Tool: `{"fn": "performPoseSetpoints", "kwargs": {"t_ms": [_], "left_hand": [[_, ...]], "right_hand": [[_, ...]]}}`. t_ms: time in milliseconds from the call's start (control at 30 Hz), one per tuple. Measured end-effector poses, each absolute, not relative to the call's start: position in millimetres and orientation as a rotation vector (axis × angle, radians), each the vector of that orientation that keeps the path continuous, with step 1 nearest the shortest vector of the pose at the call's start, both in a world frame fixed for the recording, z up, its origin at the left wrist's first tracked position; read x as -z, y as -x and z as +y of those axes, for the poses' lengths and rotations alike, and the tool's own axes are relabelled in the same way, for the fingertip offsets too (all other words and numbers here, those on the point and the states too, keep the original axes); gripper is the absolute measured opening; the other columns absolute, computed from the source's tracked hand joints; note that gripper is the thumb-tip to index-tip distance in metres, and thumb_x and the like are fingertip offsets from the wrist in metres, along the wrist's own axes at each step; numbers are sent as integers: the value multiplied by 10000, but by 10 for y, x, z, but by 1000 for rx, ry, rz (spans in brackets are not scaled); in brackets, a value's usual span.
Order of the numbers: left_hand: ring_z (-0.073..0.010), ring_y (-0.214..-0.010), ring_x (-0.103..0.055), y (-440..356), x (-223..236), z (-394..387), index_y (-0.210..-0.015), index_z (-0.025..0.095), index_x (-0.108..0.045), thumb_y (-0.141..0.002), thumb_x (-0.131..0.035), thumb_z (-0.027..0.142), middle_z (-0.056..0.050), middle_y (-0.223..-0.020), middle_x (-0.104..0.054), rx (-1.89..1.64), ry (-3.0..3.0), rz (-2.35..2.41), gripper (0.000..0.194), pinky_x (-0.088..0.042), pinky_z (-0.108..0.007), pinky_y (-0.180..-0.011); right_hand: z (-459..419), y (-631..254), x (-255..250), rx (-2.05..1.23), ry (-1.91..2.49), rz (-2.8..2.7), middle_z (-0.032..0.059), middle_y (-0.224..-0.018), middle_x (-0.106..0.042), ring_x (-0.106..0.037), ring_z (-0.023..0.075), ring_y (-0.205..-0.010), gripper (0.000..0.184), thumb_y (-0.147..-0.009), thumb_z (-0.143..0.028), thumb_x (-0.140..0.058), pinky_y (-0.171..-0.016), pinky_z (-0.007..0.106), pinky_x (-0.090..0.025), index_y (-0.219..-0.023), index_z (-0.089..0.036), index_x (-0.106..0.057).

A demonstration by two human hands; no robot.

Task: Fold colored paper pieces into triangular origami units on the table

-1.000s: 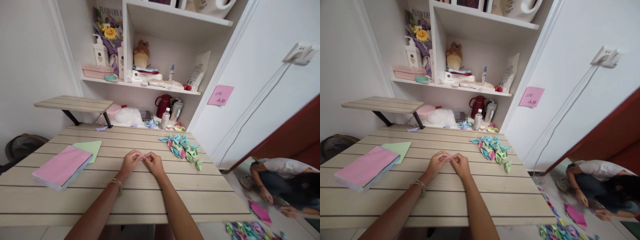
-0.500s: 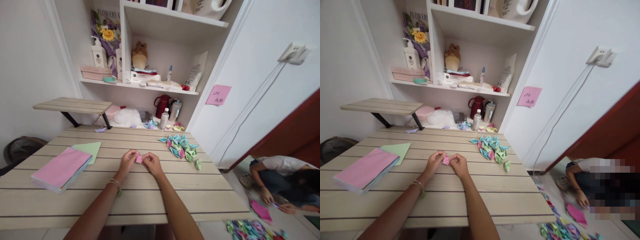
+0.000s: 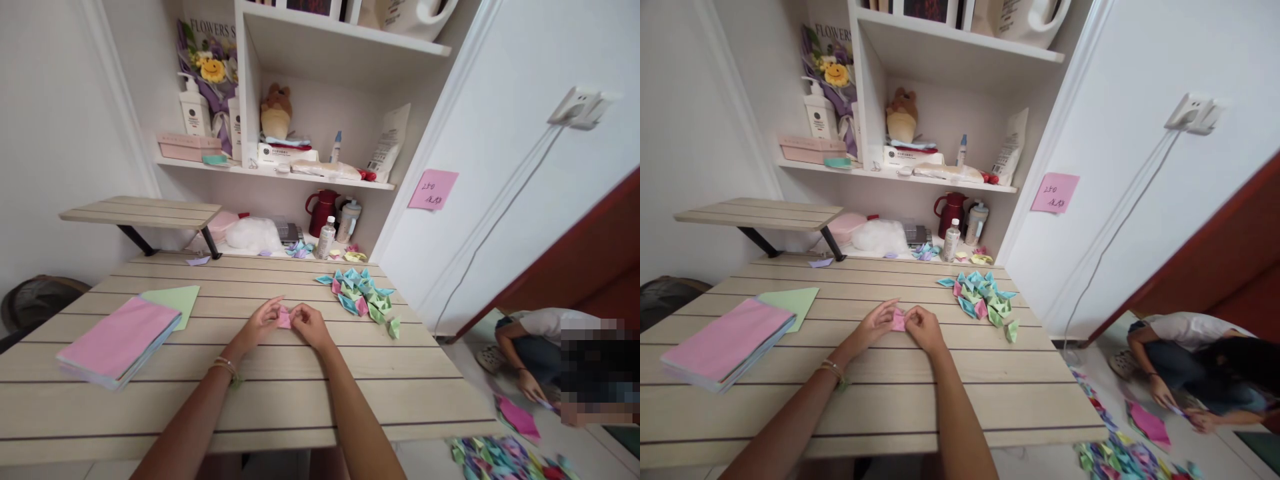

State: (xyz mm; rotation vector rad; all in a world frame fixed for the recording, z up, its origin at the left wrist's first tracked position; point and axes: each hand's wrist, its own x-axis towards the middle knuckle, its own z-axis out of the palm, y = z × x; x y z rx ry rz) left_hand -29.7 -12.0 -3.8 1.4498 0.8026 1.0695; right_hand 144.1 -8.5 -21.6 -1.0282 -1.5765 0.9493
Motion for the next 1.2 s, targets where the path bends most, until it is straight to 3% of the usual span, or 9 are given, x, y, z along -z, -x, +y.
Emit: {"fn": "performPoseSetpoints", "kwargs": {"t_ms": [200, 467, 733, 1067, 1200], "left_hand": [[-198, -912, -597, 298, 134, -138, -909, 171, -564, -554, -735, 164, -77, -977, -608, -932, -1553, 774, 393, -467, -344, -821], [-189, -818, -615, 303, 188, -108, -670, 132, -593, -558, -733, 242, -88, -915, -635, -1068, -1630, 890, 210, -493, -343, -772], [-208, -833, -624, 287, 173, -95, -710, 145, -676, -594, -707, 308, -105, -892, -670, -1237, -1625, 933, 203, -495, -370, -798], [-218, -854, -624, 306, 171, -125, -760, 154, -690, -524, -746, 275, -110, -979, -642, -1109, -1677, 934, 271, -521, -345, -743], [-207, -836, -630, 291, 148, -128, -735, 151, -688, -618, -684, 319, -111, -940, -659, -1118, -1680, 941, 205, -513, -329, -750]], "right_hand": [[-126, -1527, 164, -832, 1034, -1767, -2, -663, -618, -541, 114, -599, 121, -713, -217, -526, -569, 212, -420, -771, -160, -615], [-111, -1523, 157, -1003, 960, -1656, 9, -674, -612, -552, 116, -585, 120, -727, -250, -530, -564, 223, -449, -772, -157, -590], [-78, -1517, 186, -1124, 917, -1482, 18, -650, -615, -580, 132, -596, 183, -729, -347, -567, -589, 251, -482, -776, -170, -566], [-118, -1520, 153, -929, 947, -1705, 39, -749, -666, -606, 151, -675, 190, -744, -309, -554, -618, 254, -476, -820, -166, -652], [-124, -1514, 140, -828, 966, -1779, 43, -755, -673, -607, 153, -671, 183, -743, -304, -563, -616, 253, -470, -813, -177, -676]]}}
